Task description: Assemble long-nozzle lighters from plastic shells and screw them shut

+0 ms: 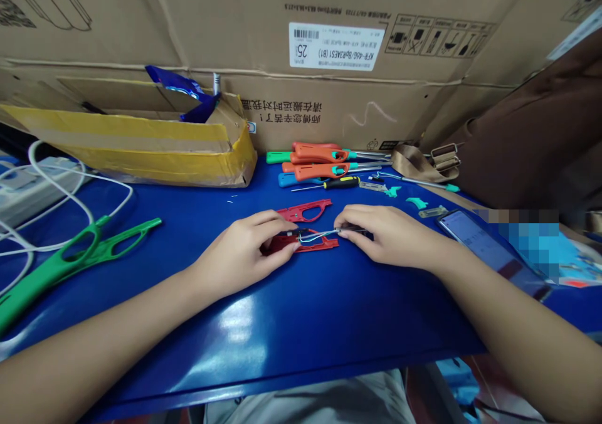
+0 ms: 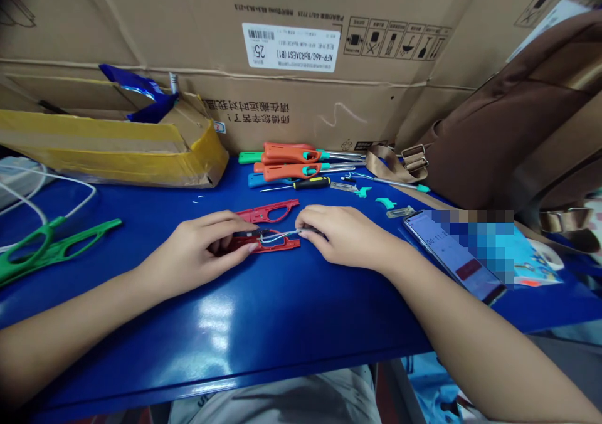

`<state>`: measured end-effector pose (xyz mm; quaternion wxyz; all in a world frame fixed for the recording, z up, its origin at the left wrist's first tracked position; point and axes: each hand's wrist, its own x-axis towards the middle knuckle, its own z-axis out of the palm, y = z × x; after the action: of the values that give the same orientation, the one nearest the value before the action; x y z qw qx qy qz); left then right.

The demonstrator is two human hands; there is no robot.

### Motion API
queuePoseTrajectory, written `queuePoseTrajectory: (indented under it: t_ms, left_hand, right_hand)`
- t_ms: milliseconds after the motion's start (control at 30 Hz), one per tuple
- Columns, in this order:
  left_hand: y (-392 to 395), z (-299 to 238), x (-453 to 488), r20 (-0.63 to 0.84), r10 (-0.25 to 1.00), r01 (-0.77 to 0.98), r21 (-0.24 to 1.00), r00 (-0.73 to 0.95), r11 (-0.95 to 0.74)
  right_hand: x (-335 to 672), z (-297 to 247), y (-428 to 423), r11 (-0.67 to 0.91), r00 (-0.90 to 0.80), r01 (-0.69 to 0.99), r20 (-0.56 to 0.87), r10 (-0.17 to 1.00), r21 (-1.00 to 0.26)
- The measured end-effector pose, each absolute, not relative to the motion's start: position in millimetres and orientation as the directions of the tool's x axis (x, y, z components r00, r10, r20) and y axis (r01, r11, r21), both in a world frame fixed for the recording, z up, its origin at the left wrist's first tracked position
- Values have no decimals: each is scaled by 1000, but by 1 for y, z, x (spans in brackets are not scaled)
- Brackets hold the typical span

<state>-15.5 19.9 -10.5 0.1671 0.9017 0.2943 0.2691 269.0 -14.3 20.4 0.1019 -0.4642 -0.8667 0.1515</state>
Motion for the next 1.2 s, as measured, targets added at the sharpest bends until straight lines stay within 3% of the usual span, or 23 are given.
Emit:
queuePoseTrajectory:
  t_ms: [600, 833, 1200]
  left_hand:
    - [21, -12, -15, 350, 620, 439, 473, 702, -764]
    - [23, -10, -14, 427, 611, 401, 485, 666, -777]
    - [19, -9, -14, 411, 637, 430, 492, 652, -757]
  right_hand:
    - [270, 19, -10, 619, -623, 714, 107, 775, -326]
    - [273, 17, -11, 640, -640, 702, 118, 759, -311]
    - [267, 22, -19, 686, -660, 658, 200, 724, -311]
